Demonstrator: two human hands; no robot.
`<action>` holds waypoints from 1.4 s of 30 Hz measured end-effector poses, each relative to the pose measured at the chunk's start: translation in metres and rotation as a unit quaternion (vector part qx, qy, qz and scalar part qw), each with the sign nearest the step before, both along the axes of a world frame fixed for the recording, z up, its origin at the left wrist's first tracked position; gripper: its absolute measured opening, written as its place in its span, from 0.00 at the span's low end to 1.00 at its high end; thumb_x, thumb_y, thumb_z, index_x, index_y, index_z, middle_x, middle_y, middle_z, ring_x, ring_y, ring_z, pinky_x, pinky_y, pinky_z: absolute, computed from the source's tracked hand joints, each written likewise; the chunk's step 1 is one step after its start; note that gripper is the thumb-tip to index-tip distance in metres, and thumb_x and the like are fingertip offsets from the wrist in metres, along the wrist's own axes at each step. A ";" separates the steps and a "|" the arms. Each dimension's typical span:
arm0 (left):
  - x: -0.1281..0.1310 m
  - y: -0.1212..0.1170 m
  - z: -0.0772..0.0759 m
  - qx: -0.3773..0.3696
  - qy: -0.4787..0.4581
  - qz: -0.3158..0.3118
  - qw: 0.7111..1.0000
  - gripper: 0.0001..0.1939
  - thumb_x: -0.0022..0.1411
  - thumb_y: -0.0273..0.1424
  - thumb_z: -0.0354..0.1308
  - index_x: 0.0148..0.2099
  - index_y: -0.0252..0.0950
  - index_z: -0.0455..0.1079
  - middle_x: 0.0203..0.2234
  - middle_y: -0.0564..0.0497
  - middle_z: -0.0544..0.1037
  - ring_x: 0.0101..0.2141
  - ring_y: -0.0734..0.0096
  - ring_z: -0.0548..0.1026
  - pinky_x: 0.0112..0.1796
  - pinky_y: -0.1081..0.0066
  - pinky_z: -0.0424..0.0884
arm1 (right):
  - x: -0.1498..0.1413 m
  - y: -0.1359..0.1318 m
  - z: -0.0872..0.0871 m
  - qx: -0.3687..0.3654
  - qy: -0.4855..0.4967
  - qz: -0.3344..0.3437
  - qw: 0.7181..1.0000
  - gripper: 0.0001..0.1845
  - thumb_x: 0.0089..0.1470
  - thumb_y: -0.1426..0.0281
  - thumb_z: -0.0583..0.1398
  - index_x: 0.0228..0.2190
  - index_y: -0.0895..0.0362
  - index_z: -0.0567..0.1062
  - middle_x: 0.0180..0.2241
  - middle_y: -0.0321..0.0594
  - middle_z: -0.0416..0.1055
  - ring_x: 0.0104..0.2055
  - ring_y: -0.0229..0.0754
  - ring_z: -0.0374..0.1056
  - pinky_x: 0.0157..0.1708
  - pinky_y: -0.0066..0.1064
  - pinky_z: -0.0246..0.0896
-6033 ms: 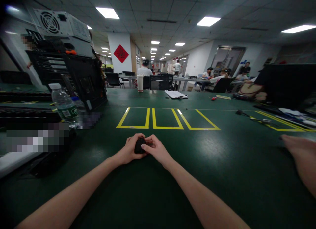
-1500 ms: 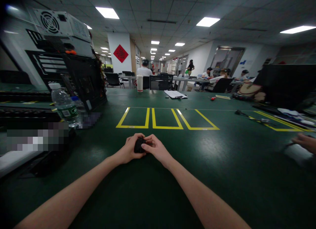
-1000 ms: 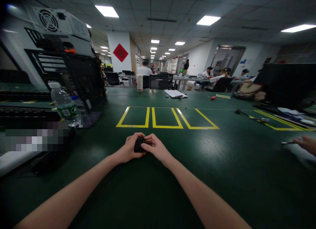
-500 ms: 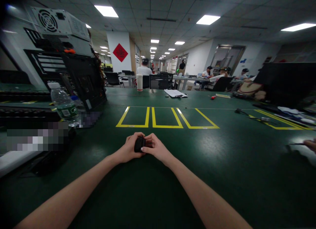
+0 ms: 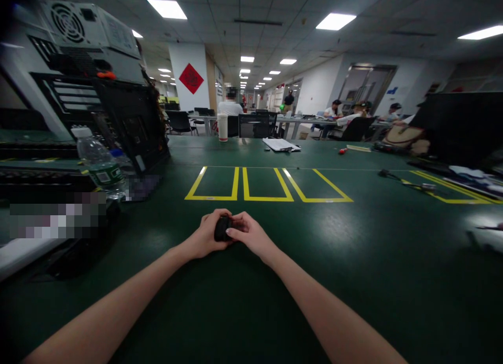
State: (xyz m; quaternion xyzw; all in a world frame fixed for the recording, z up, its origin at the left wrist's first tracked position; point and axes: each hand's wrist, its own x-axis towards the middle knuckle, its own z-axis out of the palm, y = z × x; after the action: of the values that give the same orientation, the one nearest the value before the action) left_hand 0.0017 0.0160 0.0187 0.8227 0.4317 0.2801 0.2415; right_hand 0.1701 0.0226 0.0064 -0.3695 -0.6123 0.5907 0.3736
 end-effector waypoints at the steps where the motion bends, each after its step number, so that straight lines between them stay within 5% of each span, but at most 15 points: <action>1: 0.000 -0.001 0.002 -0.009 0.003 -0.001 1.000 0.27 0.46 0.30 0.58 0.48 0.43 0.53 0.44 0.51 0.62 0.46 0.57 0.60 0.45 0.57 0.56 | 0.001 0.000 0.001 0.001 0.004 0.007 1.000 0.17 0.41 0.68 0.60 0.36 0.54 0.63 0.39 0.37 0.63 0.43 0.41 0.62 0.42 0.38 0.58; 14: -0.002 0.004 0.010 -0.051 0.012 -0.018 0.998 0.27 0.48 0.31 0.57 0.50 0.43 0.51 0.46 0.50 0.60 0.48 0.57 0.58 0.45 0.57 0.57 | -0.001 0.002 0.004 -0.005 -0.022 -0.012 1.000 0.13 0.46 0.64 0.56 0.36 0.53 0.62 0.39 0.38 0.63 0.42 0.42 0.62 0.39 0.38 0.62; 23: -0.004 0.013 0.004 -0.003 0.038 -0.047 0.998 0.26 0.49 0.29 0.57 0.49 0.43 0.52 0.43 0.50 0.63 0.43 0.62 0.63 0.44 0.59 0.57 | 0.008 0.006 0.008 0.009 -0.036 0.066 0.997 0.14 0.45 0.71 0.58 0.36 0.53 0.62 0.40 0.37 0.62 0.45 0.41 0.60 0.44 0.37 0.59; 27: -0.003 0.017 0.001 0.013 0.046 -0.040 0.998 0.30 0.47 0.25 0.59 0.50 0.43 0.50 0.45 0.50 0.62 0.45 0.62 0.62 0.45 0.59 0.56 | 0.007 0.007 0.007 0.007 -0.019 0.066 0.998 0.18 0.44 0.74 0.59 0.37 0.53 0.59 0.39 0.37 0.61 0.44 0.39 0.62 0.42 0.35 0.60; 34: -0.004 0.025 0.005 -0.027 0.060 -0.064 0.996 0.27 0.51 0.27 0.56 0.50 0.42 0.49 0.46 0.49 0.61 0.46 0.63 0.61 0.45 0.60 0.57 | 0.005 0.018 0.003 -0.017 -0.018 0.058 0.998 0.10 0.48 0.69 0.56 0.34 0.54 0.61 0.34 0.35 0.62 0.37 0.36 0.63 0.34 0.30 0.63; 42: -0.005 0.032 -0.002 -0.053 0.063 -0.077 0.994 0.30 0.50 0.22 0.56 0.51 0.43 0.47 0.49 0.49 0.59 0.48 0.62 0.58 0.45 0.59 0.56 | 0.007 0.026 0.005 -0.006 -0.063 0.062 0.996 0.19 0.47 0.74 0.56 0.42 0.52 0.58 0.39 0.37 0.61 0.41 0.36 0.61 0.41 0.32 0.62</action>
State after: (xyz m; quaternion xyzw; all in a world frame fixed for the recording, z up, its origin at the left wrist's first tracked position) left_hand -0.0038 0.0476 0.0166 0.8557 0.3957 0.1847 0.2779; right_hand 0.1769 0.0485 0.0116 -0.3695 -0.6532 0.5917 0.2943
